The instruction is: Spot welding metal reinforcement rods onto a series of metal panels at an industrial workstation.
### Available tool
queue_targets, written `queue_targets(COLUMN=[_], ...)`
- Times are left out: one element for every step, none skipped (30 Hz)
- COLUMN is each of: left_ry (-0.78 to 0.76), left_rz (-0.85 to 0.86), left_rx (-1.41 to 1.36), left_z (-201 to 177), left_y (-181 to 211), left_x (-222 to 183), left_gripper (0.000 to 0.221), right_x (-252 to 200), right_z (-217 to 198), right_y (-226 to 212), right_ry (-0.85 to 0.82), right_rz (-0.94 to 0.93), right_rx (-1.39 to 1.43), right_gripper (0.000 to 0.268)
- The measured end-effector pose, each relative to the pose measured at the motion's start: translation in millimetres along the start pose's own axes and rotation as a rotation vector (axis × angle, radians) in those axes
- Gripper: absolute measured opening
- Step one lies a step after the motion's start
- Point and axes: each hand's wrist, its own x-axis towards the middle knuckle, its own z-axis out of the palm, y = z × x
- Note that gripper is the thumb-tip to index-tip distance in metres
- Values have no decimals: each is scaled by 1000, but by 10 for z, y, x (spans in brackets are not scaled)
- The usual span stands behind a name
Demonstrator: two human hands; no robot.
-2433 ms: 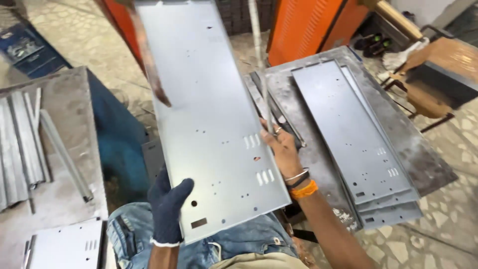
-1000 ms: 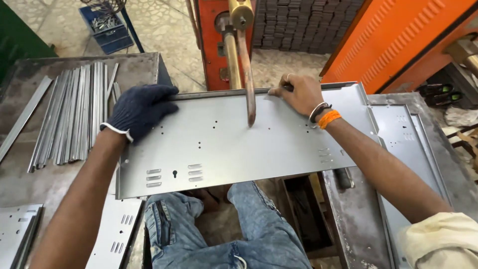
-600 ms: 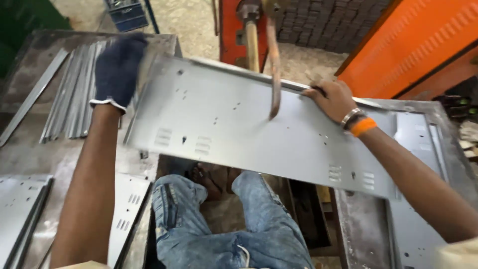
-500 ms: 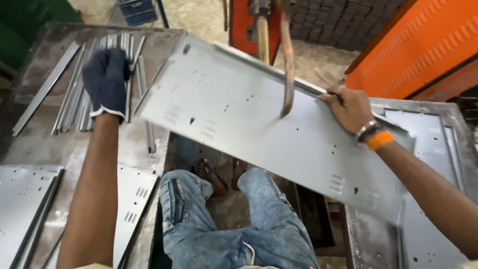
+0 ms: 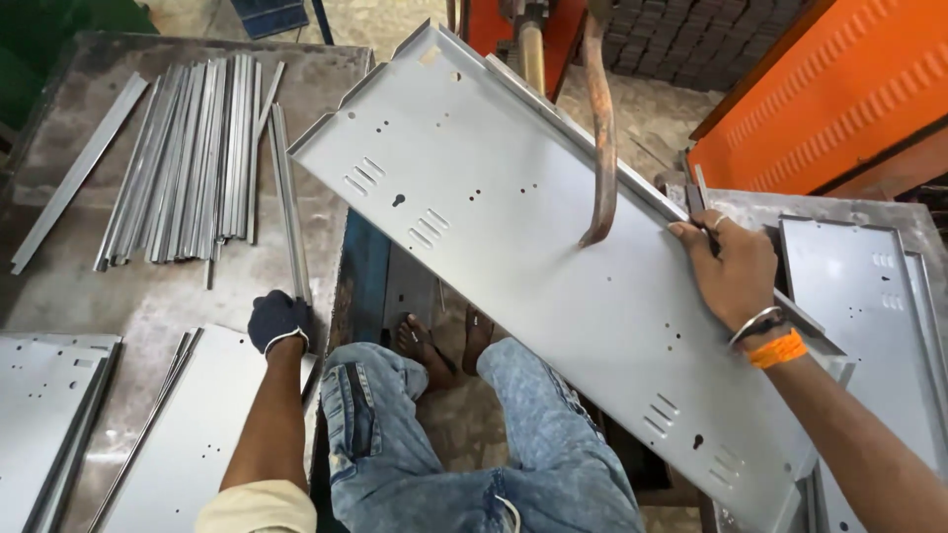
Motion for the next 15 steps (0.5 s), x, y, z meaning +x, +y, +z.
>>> queue_targets(left_ry=[25,24,37,51,51,58,68,70,42,13,18,8,-3,0,-123], left_rz=[19,18,58,98,98,67,36,35,-6,-47,-44,-22,5,13,-156], left_rx=[45,45,67,88,89,86,84,86,5,-75,-73,-139,-209,-210,-752], left_z=[22,100,174,248,153,56,-53,-197,-346,-497,-479,-462,-429,-225,-8], left_y=[-21,-63,-107,-151,-116,-81,-45,-17,-1,18,-87,-190,-268,-454,-629], left_x=[12,81,134,179,167,148,132,52,-30,-117,-258,-401,-535,-670,-809], left_gripper=[32,32,32,32,32,35,37,37,36,35,35,31,27,27,27], right_x=[-18,-5,-6,-11,0,7,22,46,62,77,114,152,186,234,302], right_z=[10,19,19,13,21,22,24,19,19,13,34,50,46,40,32], right_y=[-16,-19,-19,-16,-3,11,25,24,16,11,41,72,111,114,124], right_ry=[10,8,6,3,3,2,2,2,-3,-8,-3,-19,-32,-24,-34], right_rz=[15,15,18,21,22,5,-12,-13,-28,-42,-40,-67,-92,-89,-133], right_rx=[6,6,0,-7,-6,-15,-22,-20,-14,-9,-5,5,10,9,18], right_gripper=[35,35,34,34,34,34,34,34,34,35,35,34,34,34,34])
